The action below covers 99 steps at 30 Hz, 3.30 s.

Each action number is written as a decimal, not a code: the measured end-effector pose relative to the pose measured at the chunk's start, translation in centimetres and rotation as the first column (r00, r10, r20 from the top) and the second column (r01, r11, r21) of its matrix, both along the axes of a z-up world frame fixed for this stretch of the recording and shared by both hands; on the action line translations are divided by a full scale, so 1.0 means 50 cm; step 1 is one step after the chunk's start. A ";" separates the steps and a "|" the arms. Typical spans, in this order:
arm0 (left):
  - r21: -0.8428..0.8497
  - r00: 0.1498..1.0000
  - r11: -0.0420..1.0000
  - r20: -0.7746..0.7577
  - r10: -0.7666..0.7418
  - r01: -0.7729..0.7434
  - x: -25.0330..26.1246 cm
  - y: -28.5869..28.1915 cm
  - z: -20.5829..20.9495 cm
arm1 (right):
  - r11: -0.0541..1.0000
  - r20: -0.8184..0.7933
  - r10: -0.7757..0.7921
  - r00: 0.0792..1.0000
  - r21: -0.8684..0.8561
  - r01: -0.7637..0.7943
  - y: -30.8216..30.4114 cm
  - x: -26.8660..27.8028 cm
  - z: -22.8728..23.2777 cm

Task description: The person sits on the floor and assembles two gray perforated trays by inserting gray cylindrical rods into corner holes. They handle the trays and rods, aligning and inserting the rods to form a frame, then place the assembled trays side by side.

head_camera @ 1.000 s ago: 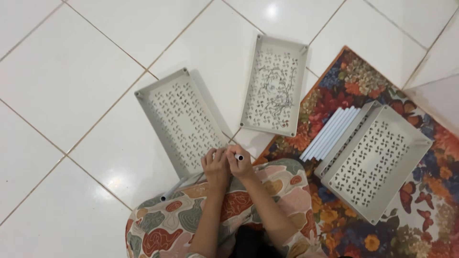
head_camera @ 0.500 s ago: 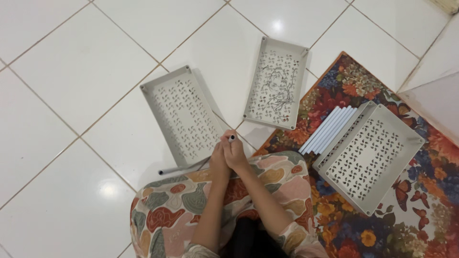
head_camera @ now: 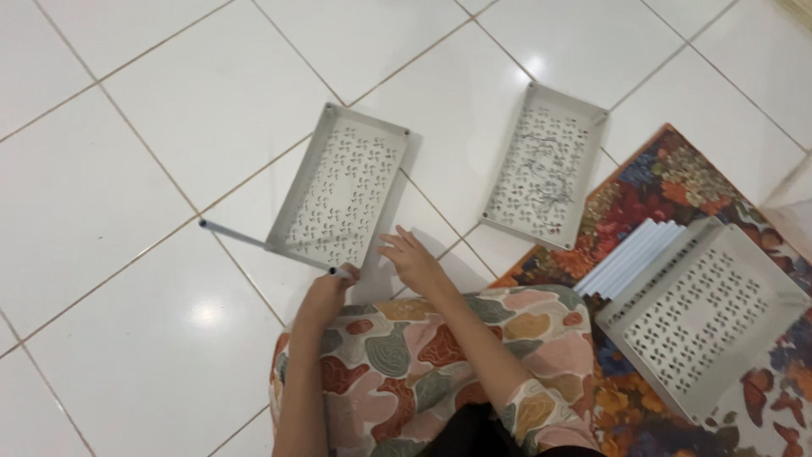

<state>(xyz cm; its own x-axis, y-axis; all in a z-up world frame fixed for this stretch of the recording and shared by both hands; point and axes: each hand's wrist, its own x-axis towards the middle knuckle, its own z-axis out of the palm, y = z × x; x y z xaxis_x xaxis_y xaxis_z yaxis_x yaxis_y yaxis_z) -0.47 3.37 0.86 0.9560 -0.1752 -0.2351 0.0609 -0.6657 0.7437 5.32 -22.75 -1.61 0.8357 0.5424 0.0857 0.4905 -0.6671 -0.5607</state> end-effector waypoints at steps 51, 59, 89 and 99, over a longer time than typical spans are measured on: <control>0.169 0.915 0.903 -0.019 0.404 -0.395 0.012 -0.208 -0.115 | 0.973 -0.112 -0.216 0.970 -0.109 0.204 -0.099 -0.059 0.084; 0.399 0.803 0.795 0.570 0.176 -0.457 0.045 -0.347 0.139 | 0.773 -0.171 -0.473 0.864 0.390 0.500 -0.254 -0.078 0.145; 0.085 0.942 0.939 0.019 -0.336 0.334 0.065 -1.070 -0.078 | -0.114 -0.623 -0.768 0.147 0.359 0.926 -0.700 -0.212 -0.018; -0.306 0.979 0.948 0.202 -0.026 0.088 0.048 -0.613 0.145 | 0.298 -0.559 -0.513 0.651 0.595 0.746 -0.437 -0.143 0.200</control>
